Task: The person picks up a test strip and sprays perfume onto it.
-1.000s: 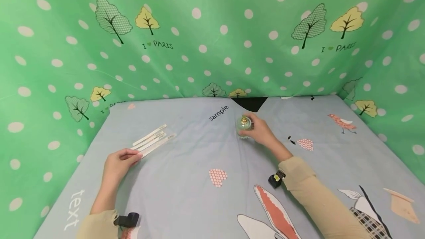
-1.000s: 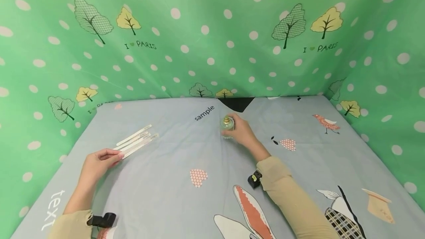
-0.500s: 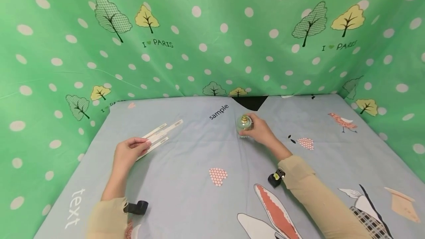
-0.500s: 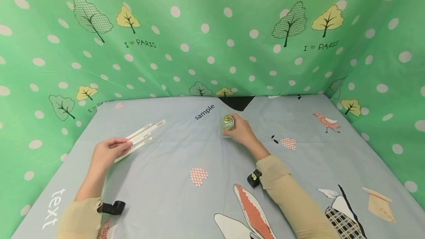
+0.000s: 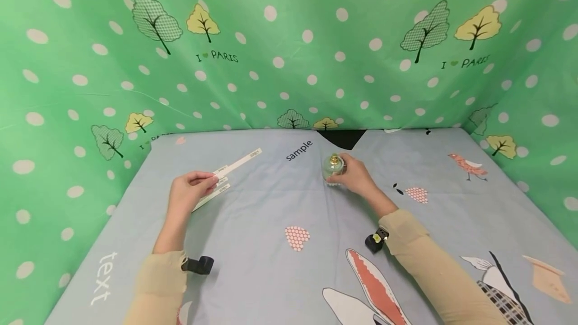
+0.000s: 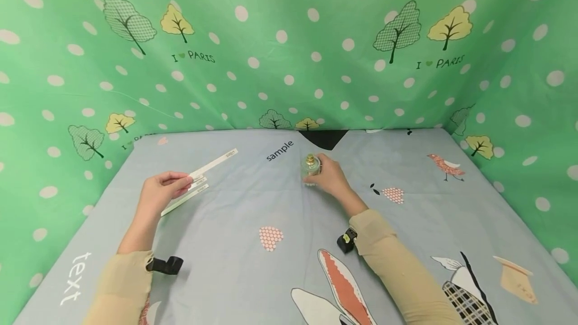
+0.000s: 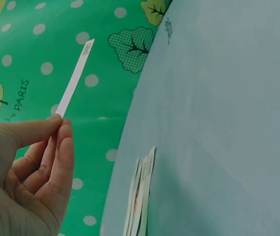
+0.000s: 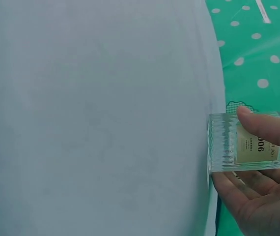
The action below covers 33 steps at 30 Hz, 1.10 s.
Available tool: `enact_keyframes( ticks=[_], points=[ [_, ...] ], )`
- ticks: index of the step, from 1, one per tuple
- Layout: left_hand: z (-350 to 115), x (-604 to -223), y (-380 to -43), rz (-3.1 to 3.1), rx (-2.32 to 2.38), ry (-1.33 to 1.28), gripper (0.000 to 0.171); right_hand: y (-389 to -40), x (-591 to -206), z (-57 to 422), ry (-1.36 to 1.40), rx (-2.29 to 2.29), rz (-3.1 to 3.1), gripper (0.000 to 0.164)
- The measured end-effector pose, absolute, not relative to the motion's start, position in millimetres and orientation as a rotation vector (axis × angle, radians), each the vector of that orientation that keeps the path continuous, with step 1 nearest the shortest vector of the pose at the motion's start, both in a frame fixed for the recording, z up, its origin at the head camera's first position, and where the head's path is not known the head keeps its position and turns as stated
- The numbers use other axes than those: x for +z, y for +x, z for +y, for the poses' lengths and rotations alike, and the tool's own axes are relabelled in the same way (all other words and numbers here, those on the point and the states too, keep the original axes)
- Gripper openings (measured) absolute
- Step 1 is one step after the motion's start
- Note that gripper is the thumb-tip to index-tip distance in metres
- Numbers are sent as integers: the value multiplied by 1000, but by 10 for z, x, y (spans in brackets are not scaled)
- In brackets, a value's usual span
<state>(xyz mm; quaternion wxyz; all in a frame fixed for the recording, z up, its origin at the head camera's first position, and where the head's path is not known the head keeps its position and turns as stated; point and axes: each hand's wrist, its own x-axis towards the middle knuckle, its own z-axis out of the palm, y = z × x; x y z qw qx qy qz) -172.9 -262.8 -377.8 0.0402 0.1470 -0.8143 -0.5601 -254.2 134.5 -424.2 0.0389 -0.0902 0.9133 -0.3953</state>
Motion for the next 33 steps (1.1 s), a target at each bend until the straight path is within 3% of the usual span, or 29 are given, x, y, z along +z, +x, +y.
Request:
enact_keyframes(
  ticks=[12,24,33],
  points=[
    [-2479,-3718,-1822,-2457,-1775,410,37,-2521,-4166,1358,-259,-1333,2753,73],
    [-2401,-3667,-1875,-2460,-1771,386,37,-2454,-4053,1339,-298,-1501,2784,64],
    [-2366,-3684,-1896,-2451,-1789,388,35,-2413,-4006,1324,-381,-1635,2821,69]
  ],
)
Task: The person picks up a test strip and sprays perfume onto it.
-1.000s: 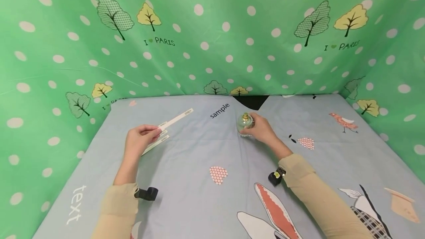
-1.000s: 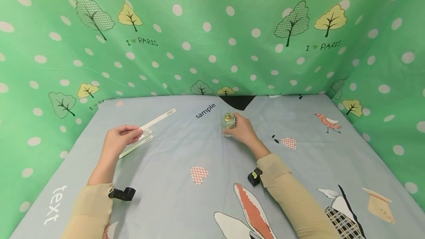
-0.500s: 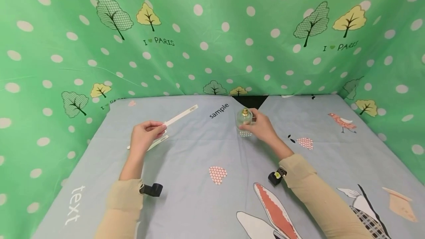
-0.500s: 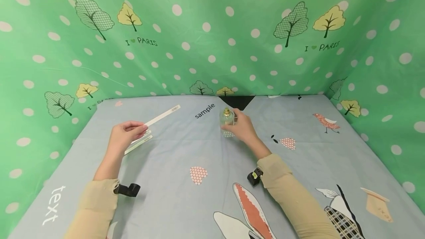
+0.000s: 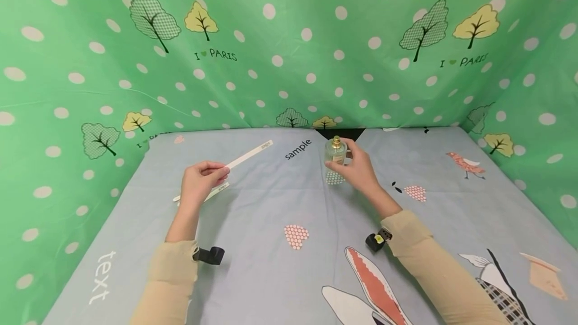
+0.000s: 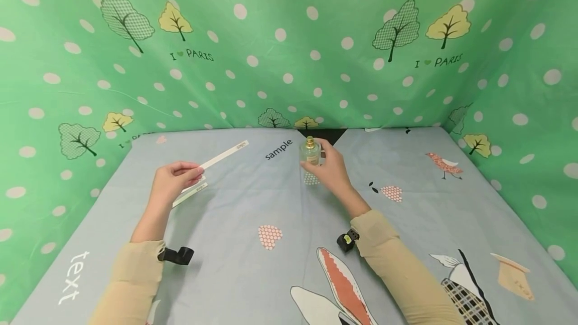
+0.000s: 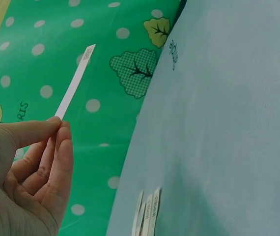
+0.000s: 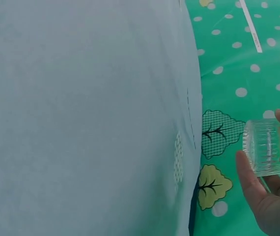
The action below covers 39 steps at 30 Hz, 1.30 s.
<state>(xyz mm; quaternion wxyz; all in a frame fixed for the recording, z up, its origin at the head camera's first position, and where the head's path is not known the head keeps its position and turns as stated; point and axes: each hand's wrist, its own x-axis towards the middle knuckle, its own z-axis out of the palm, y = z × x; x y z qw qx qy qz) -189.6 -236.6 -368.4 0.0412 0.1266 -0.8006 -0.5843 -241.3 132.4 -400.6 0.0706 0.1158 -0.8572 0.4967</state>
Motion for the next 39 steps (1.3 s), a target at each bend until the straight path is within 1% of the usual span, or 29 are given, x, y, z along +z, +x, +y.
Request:
enact_keyframes(
  ticks=[6,9,12,21,27,39],
  points=[
    [-2320,-3680,-1877,-2451,-1780,386,32,-2349,-3958,1296,510,1506,-2460,87],
    [-2308,-3680,-1871,-2454,-1778,378,32,-2323,-3941,1285,582,1496,-2410,91],
    [-2302,-3677,-1866,-2455,-1787,383,33,-2309,-3935,1273,638,1464,-2390,90],
    [-2255,-3646,-1891,-2457,-1790,372,35,-2271,-3873,1212,710,1354,-2376,78],
    [-2215,-3621,-1914,-2462,-1774,355,32,-2269,-3858,1139,779,1300,-2370,76],
    [-2097,-3565,-1956,-2434,-1803,294,31,-2289,-3881,1032,828,1214,-2400,75]
  ],
)
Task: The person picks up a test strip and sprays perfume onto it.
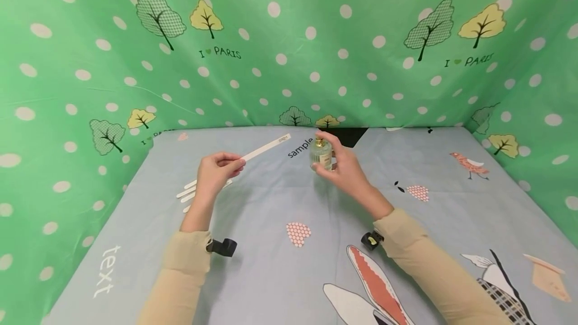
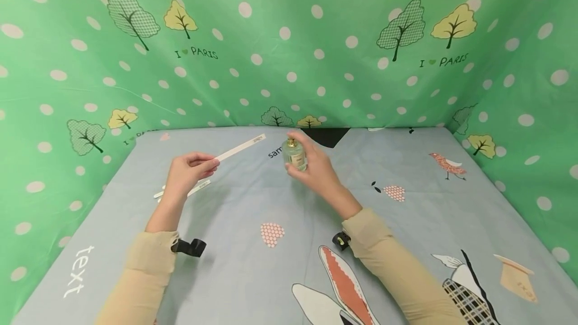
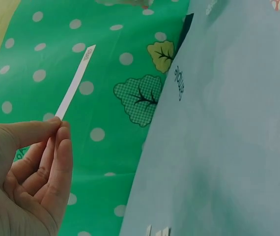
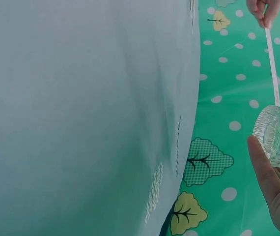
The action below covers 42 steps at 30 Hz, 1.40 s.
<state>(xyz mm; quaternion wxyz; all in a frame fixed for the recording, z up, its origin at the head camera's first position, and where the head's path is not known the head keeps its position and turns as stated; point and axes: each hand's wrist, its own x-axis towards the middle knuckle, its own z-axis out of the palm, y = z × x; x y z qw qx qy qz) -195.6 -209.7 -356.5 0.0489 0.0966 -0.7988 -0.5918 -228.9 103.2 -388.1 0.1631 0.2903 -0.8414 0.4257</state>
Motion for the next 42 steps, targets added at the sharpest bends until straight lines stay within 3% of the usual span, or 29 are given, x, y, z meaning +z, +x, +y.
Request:
enact_keyframes(
  ticks=[21,42],
  points=[
    [-1898,-3485,-1996,-2452,-1812,250,29,-2348,-3861,863,910,1201,-2391,71],
    [-1789,-3532,-1966,-2455,-1808,231,25,-2282,-3897,890,789,1151,-2443,69]
  ],
)
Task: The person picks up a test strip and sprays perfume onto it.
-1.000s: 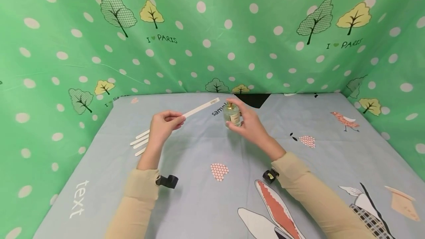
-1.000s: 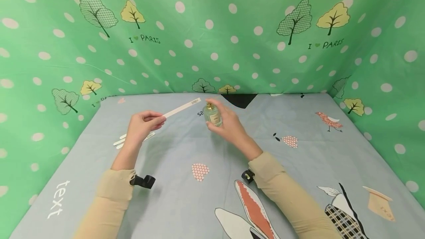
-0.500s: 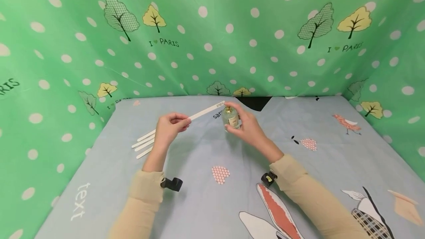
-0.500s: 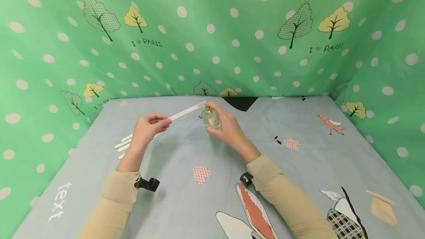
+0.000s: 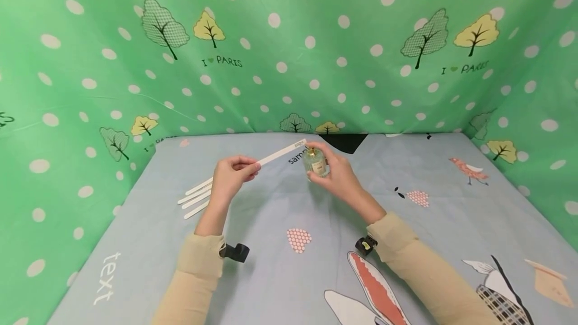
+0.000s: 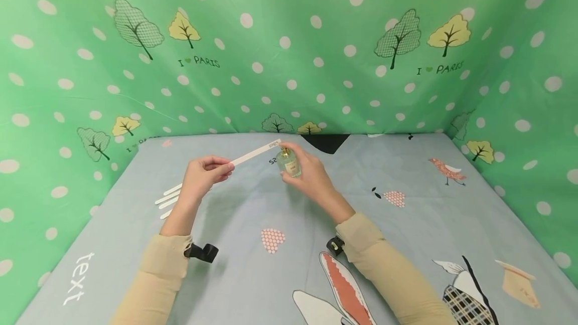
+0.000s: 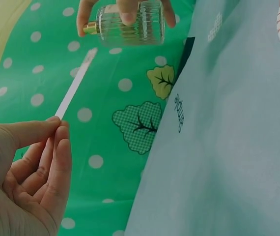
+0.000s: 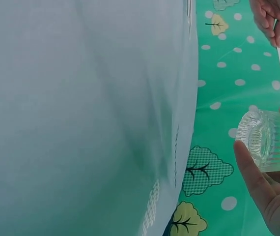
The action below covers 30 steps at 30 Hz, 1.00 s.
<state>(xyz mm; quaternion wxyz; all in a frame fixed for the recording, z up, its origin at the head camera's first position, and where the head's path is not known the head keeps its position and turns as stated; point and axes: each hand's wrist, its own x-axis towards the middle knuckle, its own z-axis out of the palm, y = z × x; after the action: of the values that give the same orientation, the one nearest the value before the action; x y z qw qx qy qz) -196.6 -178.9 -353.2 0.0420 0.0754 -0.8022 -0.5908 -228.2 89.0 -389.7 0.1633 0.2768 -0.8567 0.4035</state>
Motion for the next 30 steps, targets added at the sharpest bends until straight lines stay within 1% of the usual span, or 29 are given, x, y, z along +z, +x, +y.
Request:
enact_keyframes(
  ticks=[11,19,30],
  points=[
    [-1880,-3558,-1968,-2457,-1802,275,28,-2225,-3922,955,772,1105,-2435,72],
    [-2025,-3463,-2035,-2438,-1783,259,31,-2231,-3855,1017,760,1138,-2427,72],
    [-2280,-3361,-2073,-2439,-1737,310,36,-2171,-3837,1077,742,1184,-2420,73]
  ],
)
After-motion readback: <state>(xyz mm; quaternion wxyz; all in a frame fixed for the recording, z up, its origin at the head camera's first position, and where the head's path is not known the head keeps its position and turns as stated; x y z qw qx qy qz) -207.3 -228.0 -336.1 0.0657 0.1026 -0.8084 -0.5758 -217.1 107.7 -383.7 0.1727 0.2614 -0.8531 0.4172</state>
